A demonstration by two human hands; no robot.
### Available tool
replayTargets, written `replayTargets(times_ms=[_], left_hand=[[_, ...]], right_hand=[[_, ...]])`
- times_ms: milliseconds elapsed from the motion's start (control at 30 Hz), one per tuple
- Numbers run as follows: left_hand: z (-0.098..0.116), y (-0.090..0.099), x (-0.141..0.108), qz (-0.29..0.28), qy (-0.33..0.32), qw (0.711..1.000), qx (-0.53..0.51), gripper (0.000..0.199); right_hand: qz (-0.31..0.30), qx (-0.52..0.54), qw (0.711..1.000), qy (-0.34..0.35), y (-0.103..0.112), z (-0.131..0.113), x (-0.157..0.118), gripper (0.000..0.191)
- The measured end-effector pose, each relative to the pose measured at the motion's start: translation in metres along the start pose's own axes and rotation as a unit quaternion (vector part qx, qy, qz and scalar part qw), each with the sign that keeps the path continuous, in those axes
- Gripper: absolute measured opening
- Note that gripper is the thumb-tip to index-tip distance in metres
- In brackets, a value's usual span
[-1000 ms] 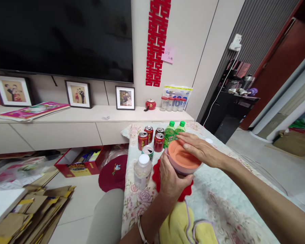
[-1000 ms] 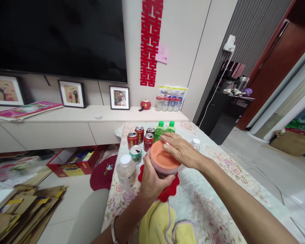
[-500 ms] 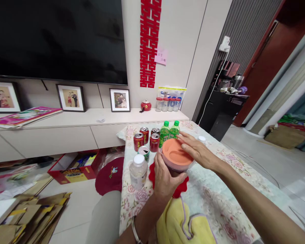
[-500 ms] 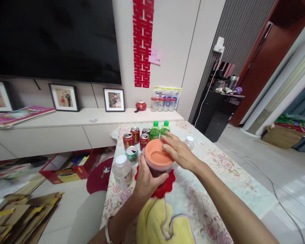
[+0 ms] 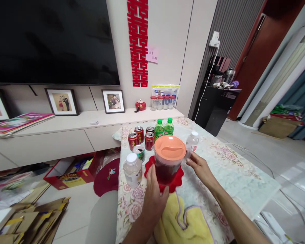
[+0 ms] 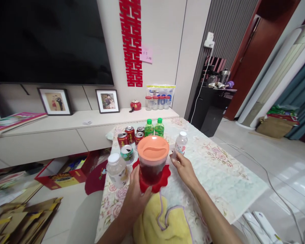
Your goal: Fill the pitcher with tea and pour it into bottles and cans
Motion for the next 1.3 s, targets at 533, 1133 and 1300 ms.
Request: replayTargets(times_ms=[533,1133,1300], left_hand=[[0.021,0.04,-0.078,0.018,0.028,0.997,-0.069,0.036],[0.079,0.053,-0.092,-0.125,0.145,0.961,-0.201,0.09],[0.083,0.06,-0.091,-0.122,0.159,0.964,-0.177,0.09]], right_hand=[[0.08,0.057,0.988,-0.117,-0.009,0.043,-0.152,0.055],[-0.019,0.227,0.974,-0.013,-0.048,-0.051,-0.201,0.082],[-0.02,0.244,0.969,-0.033,-0.053,-0.041,-0.198,0.081]])
Point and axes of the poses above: each hand's wrist, its own x-axis towards the middle knuckle, its own y-axis out of the back of the hand, z = x × y, the point moved 7 cm from there along x, towards the middle knuckle, and after that the axes turned 3 degrees about -x, right-handed, at the moved point
